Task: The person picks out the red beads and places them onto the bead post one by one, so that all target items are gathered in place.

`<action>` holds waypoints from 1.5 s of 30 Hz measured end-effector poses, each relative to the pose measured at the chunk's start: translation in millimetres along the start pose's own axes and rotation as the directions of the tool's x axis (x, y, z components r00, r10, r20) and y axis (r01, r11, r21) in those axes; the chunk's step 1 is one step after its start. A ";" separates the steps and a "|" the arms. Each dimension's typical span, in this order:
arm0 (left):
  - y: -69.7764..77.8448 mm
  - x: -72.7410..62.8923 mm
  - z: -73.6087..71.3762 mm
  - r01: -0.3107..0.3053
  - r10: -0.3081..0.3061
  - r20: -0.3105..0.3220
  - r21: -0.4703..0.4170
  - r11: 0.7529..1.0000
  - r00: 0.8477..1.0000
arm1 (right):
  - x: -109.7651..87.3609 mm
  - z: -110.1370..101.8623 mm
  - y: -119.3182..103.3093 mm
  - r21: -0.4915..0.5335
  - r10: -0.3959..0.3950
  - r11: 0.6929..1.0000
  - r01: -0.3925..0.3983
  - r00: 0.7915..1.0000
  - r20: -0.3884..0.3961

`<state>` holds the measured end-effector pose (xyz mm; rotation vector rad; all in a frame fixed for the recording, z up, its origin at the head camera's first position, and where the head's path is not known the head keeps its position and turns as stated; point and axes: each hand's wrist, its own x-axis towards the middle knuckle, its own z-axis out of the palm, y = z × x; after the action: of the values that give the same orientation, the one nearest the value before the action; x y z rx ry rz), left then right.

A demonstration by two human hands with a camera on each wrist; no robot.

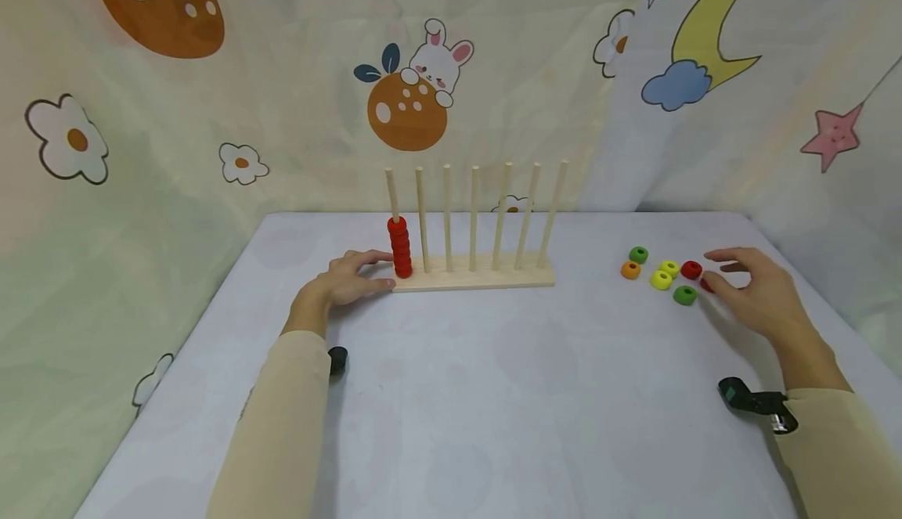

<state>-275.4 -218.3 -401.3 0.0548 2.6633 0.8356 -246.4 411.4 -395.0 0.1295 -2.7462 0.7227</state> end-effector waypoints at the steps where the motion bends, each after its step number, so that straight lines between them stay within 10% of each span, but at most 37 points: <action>1: -0.4 -0.4 -0.4 -0.006 0.006 0.001 0.001 1.000 1.000 | 0.0 0.1 1.3 -0.011 0.012 1.000 -0.012 1.000 0.022; 9: -1.3 -1.1 -1.2 -0.014 0.014 0.000 -0.011 1.000 1.000 | -1.4 -1.7 6.7 -0.107 0.198 0.978 -0.178 0.956 0.216; 26: -1.3 -0.5 1.3 -0.007 0.008 0.019 -0.014 1.000 1.000 | -5.1 -3.9 7.2 -0.136 0.152 0.984 -0.115 0.940 0.304; 45: 2.1 -1.7 3.7 0.014 -0.014 -0.012 -0.005 1.000 1.000 | 4.1 -5.2 -34.8 -0.095 0.069 0.994 -0.060 0.993 0.092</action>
<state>-272.7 -214.8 -402.4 0.0305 2.6695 0.8400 -243.3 383.6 -373.2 0.0570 -2.8813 0.6202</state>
